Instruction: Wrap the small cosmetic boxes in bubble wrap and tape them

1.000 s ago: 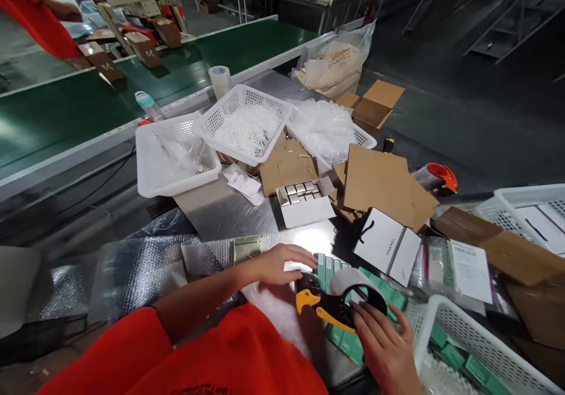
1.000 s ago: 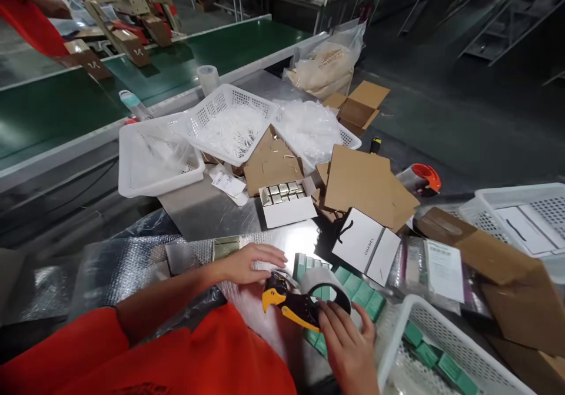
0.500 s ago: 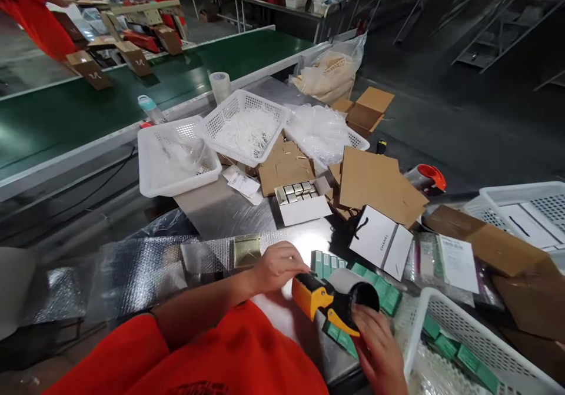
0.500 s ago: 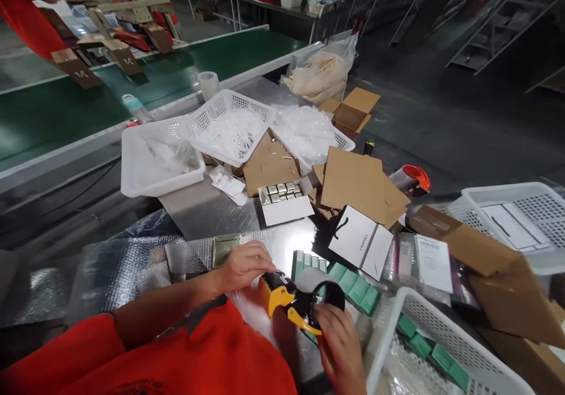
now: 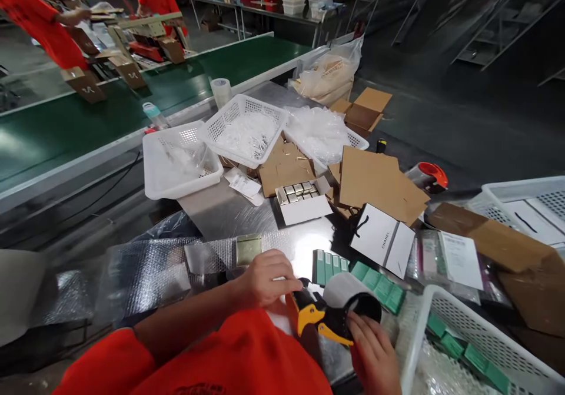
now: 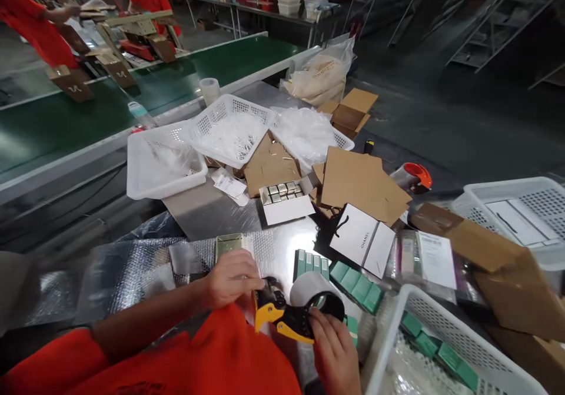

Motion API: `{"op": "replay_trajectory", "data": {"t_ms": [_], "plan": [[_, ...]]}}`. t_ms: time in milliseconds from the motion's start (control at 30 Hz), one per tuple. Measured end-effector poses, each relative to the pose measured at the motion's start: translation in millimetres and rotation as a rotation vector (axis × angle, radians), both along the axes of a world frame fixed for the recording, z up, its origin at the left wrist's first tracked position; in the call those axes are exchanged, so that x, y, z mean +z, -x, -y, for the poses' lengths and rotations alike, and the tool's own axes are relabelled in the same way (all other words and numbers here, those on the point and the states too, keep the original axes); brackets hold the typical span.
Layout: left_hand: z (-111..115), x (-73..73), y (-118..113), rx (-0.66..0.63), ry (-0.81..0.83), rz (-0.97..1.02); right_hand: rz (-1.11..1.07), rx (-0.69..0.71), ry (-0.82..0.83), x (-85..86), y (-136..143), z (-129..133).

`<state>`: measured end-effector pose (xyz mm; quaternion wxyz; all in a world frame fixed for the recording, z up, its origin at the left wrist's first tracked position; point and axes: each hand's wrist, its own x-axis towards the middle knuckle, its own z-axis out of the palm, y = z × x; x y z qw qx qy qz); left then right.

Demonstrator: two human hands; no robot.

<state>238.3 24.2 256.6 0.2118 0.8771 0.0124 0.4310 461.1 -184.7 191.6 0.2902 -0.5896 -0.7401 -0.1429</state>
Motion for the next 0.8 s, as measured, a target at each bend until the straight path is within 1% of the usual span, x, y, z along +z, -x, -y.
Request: {"op": "replay_trajectory", "data": {"t_ms": [100, 200, 267, 333, 367, 400, 500, 533, 567, 600, 700, 733, 800], "plan": [[6.0, -5.3, 5.9, 0.043, 0.021, 0.043, 0.050, -0.028, -0.009, 0.9, -0.1, -0.4], [7.5, -7.4, 9.3, 0.099, -0.072, 0.018, 0.101, -0.072, -0.020, 2.5, -1.8, -0.3], [6.4, -8.5, 10.1, 0.105, -0.119, 0.002, 0.135, -0.077, -0.019, 6.0, -3.0, -0.7], [6.2, -10.2, 10.2, 0.118, -0.086, 0.005, 0.182, -0.052, -0.013, 11.8, -4.1, -2.2], [6.6, -11.0, 10.5, 0.147, -0.045, 0.012, 0.204, -0.042, -0.010, 15.3, -4.7, -3.4], [7.2, -11.6, 11.2, 0.204, 0.017, 0.014, 0.223, -0.034, -0.010, 19.1, -5.6, -4.6], [8.4, -10.2, 16.4, 0.456, 0.209, -0.003, 0.266, -0.031, -0.008, 29.9, -10.8, -7.7], [8.3, -8.8, 18.5, 0.500, 0.242, -0.015, 0.276, -0.034, -0.008, 33.0, -13.2, -8.2], [8.1, -7.1, 20.1, 0.501, 0.253, -0.037, 0.289, -0.032, -0.007, 35.6, -15.7, -8.5], [8.0, -5.4, 20.9, 0.458, 0.244, -0.065, 0.300, -0.030, -0.007, 37.9, -18.1, -8.7], [9.1, -2.4, 16.8, 0.237, 0.201, -0.140, 0.318, -0.019, -0.011, 42.0, -22.0, -9.4], [9.6, -2.5, 13.8, 0.184, 0.193, -0.144, 0.317, -0.015, -0.012, 42.5, -21.8, -9.6], [10.2, -3.9, 8.0, 0.132, 0.170, -0.138, 0.300, -0.015, -0.010, 41.9, -19.7, -9.4]]}}
